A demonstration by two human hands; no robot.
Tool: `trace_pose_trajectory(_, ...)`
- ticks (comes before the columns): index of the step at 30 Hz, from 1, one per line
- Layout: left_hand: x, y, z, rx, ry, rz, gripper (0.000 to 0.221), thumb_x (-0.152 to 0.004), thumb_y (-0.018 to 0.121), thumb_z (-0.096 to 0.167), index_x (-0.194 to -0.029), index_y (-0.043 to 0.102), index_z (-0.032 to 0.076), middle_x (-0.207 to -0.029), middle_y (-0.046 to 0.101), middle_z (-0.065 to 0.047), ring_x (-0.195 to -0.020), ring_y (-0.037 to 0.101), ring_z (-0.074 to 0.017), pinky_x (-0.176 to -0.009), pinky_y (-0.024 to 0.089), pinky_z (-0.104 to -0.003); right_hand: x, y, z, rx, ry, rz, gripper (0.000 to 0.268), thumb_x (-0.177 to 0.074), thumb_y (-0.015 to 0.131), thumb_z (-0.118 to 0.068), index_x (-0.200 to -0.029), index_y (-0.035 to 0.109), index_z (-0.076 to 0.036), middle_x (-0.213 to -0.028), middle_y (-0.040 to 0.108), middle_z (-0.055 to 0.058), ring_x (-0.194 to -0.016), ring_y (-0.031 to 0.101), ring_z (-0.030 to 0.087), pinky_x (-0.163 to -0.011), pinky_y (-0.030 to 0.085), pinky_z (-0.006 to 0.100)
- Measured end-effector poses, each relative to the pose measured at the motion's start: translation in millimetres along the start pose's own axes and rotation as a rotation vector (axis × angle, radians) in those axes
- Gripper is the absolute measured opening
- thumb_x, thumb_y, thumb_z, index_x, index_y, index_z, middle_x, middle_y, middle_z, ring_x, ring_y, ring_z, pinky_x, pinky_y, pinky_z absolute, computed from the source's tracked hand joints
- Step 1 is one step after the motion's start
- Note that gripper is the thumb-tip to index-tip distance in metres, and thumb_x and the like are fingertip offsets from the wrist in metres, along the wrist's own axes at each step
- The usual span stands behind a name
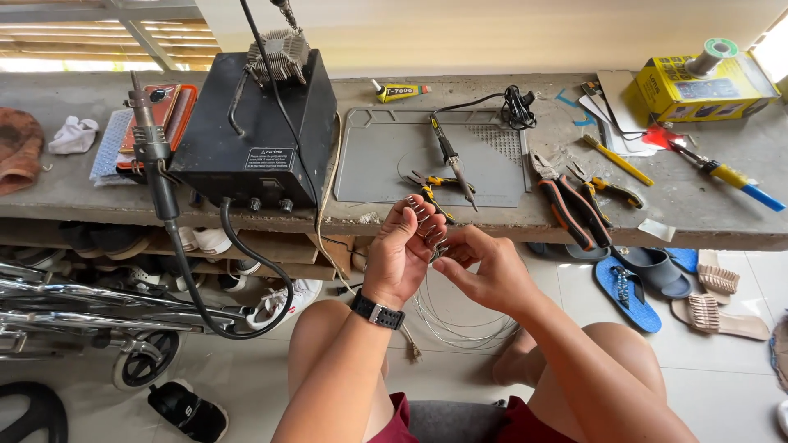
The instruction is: Soldering a small wire coil using a soldering iron and pliers on a workbench.
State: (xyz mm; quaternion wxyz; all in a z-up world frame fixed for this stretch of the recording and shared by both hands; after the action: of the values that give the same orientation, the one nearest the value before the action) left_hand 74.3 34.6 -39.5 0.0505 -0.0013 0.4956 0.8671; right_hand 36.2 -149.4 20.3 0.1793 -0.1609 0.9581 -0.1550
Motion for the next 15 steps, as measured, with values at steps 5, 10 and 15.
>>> trace_pose_trajectory(5, 10, 18, 25, -0.1, -0.015, -0.017, 0.039, -0.118, 0.07, 0.029, -0.152, 0.07, 0.011, -0.135, 0.083, -0.015, -0.122, 0.084, -0.032, -0.104, 0.072, -0.041, -4, -2, -1, 0.021, -0.009, 0.014, 0.037, -0.101, 0.091, -0.023, -0.126, 0.077, 0.0, -0.093, 0.09, 0.02, -0.083, 0.088, 0.031, -0.085, 0.07, 0.046)
trace_pose_trajectory(10, 10, 0, 37, -0.174, -0.028, 0.029, 0.041, -0.114, 0.075, 0.023, -0.153, 0.071, 0.011, -0.127, 0.084, -0.013, -0.114, 0.086, -0.0297, -0.101, 0.074, -0.041, -28, -22, -12, 0.101, -0.027, -0.029, 0.028, -0.102, 0.088, -0.029, -0.121, 0.085, -0.008, -0.082, 0.09, 0.011, -0.076, 0.085, 0.023, -0.083, 0.067, 0.041)
trace_pose_trajectory(15, 14, -3, 44, -0.039, -0.052, 0.114, 0.04, -0.115, 0.074, 0.023, -0.152, 0.071, 0.01, -0.126, 0.086, -0.012, -0.114, 0.086, -0.0306, -0.099, 0.074, -0.044, -109, -71, 13, 0.372, 0.148, 0.333, 0.023, -0.12, 0.076, -0.041, -0.116, 0.088, -0.022, -0.084, 0.083, -0.005, -0.084, 0.082, 0.016, -0.083, 0.063, 0.034)
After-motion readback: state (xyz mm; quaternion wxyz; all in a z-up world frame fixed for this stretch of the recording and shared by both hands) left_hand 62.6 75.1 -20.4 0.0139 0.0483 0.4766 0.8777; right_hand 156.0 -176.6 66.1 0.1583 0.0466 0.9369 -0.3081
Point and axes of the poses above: each hand's wrist, its own x-axis away from the middle knuckle, its own y-axis out of the palm, z = x × y, the point moved 2 cm from there along -x, towards the middle knuckle
